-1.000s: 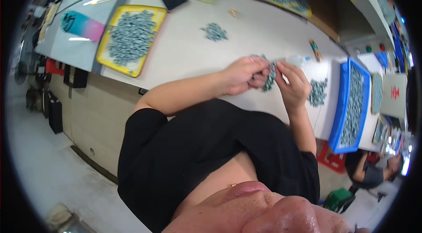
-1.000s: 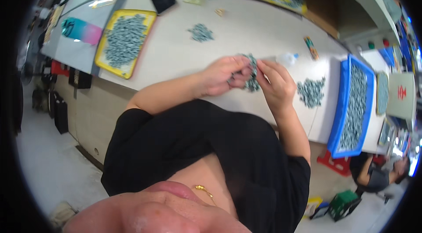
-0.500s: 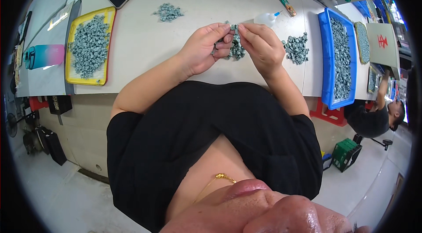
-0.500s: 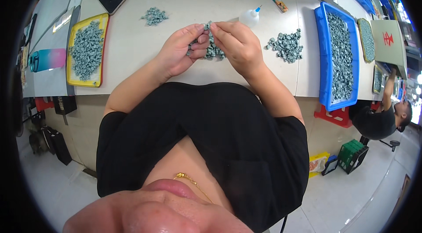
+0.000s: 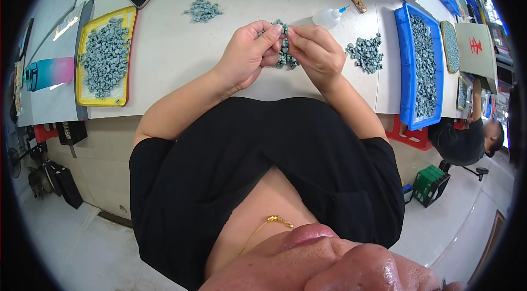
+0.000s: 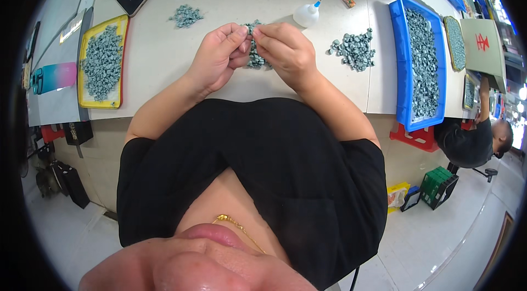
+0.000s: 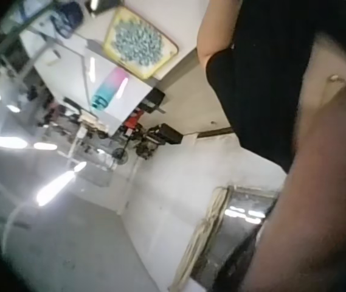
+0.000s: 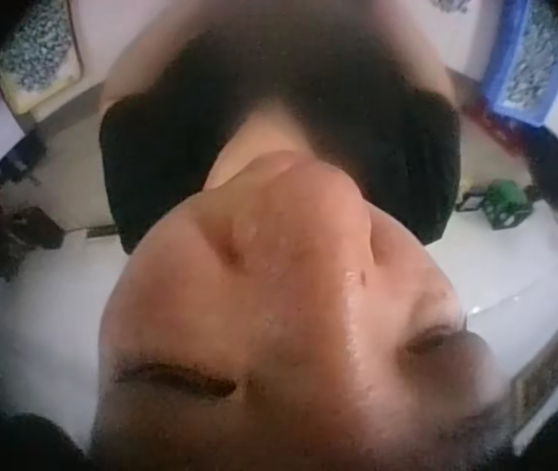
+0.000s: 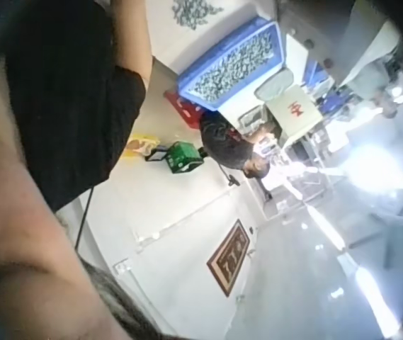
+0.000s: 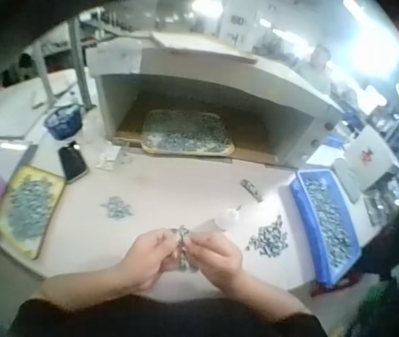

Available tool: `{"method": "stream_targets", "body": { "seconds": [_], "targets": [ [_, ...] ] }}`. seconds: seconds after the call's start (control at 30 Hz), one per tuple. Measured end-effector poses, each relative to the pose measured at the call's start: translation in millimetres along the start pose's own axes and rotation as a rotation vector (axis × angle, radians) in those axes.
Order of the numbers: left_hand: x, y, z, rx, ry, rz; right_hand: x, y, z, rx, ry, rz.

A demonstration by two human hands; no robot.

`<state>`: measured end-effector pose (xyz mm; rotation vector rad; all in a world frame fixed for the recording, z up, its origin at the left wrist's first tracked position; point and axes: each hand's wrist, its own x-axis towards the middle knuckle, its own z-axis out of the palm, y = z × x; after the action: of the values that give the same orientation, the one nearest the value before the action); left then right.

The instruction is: Assembling small turquoise plastic components by applying glue and joining them together.

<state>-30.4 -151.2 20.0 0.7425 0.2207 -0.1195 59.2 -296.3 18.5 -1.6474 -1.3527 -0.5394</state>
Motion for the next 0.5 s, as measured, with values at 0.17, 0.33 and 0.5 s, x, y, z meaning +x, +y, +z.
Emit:
{"method": "stream_targets", "body": {
  "seconds": [0.17,0.33,0.5],
  "targets": [
    [-2.9,0.0,5.7,0.223,0.111,0.146,-1.9,-0.2,-3.3,0.151,-0.027,0.247],
    [-2.2,-2.1,3.0,0.337,0.138,0.176,-4.0,-4.9,-2.7,0.125,-0.03,0.264],
    [7.8,-1.5,-8.1,0.312,0.176,0.052,7.2,3.1,-23.0,-0.03,-0.076,0.325]
  ]
}}
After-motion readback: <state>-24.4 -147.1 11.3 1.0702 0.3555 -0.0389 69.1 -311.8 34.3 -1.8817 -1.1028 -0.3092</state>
